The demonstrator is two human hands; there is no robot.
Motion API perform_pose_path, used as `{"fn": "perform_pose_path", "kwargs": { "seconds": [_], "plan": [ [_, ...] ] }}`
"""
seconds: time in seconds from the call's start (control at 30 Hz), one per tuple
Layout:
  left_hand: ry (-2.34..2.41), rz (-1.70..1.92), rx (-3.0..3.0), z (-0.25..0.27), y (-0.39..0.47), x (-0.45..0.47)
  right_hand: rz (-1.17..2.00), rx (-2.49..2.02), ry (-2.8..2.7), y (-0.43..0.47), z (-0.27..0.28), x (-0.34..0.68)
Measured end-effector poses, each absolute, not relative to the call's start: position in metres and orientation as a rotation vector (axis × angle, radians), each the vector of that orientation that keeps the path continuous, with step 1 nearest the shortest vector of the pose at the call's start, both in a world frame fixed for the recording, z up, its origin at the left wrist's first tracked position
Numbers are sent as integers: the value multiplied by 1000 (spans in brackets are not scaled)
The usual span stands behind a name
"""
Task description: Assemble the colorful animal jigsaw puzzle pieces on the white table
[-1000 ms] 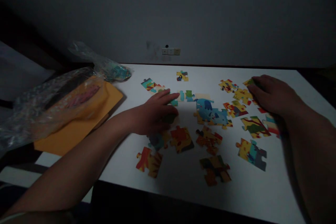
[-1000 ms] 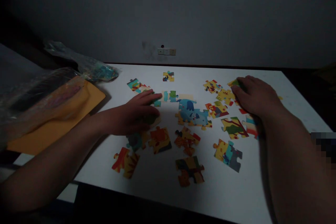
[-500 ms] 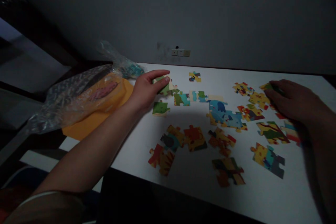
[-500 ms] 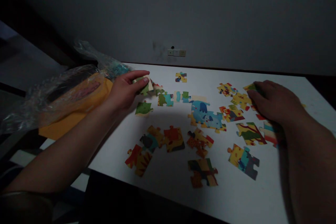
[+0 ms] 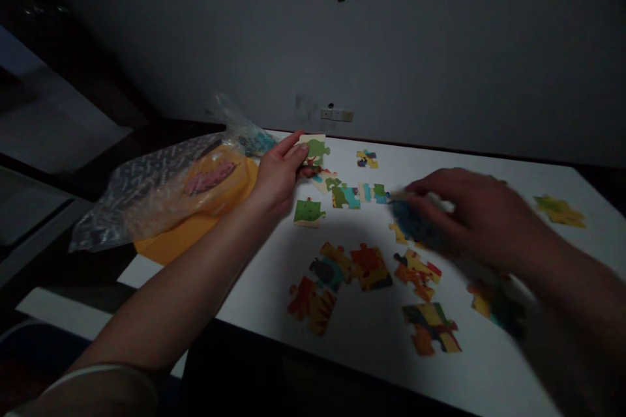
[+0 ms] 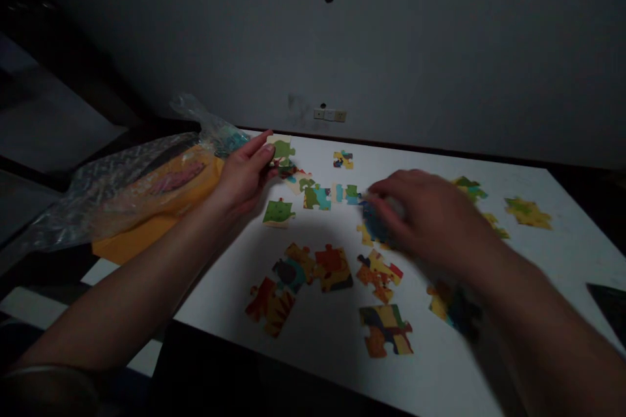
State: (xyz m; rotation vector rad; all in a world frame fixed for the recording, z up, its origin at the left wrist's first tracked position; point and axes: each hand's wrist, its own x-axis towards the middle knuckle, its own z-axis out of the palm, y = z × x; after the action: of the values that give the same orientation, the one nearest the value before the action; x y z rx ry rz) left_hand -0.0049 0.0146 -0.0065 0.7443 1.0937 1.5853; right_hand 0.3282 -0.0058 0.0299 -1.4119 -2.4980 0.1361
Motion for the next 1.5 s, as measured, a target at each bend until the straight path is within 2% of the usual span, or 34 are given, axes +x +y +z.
{"fn": "perform_pose_path", "kwargs": {
  "seconds": [0.1, 0.23, 0.43, 0.53, 0.7, 0.83, 1.0, 1.5],
  "plan": [
    [1047, 1591, 672, -7, 13, -1, 209, -1076, -2721, -25, 20, 248],
    [1022, 1587, 583, -6, 12, 2, 125, -1124, -2749, -32, -4, 179],
    [998, 1546, 543, -1, 9, 4, 137, -1272, -2648, -32, -22, 147],
    [986, 1542, 539, 1, 8, 4, 344, -1310, -2498, -32, -21, 150],
    [929, 1540, 570, 5, 4, 6, 948, -1109, -2024, -34, -14, 188],
    [902, 1447, 642, 10, -6, 17, 1184, -1076, -1581, -37, -13, 222],
    [880, 1314, 765, 9, -19, 29, 1271, -1013, -1385, -40, -16, 230],
    [786, 1254, 911, 4, -25, 32, 1249, -1053, -1343, -44, -16, 238]
  ]
}}
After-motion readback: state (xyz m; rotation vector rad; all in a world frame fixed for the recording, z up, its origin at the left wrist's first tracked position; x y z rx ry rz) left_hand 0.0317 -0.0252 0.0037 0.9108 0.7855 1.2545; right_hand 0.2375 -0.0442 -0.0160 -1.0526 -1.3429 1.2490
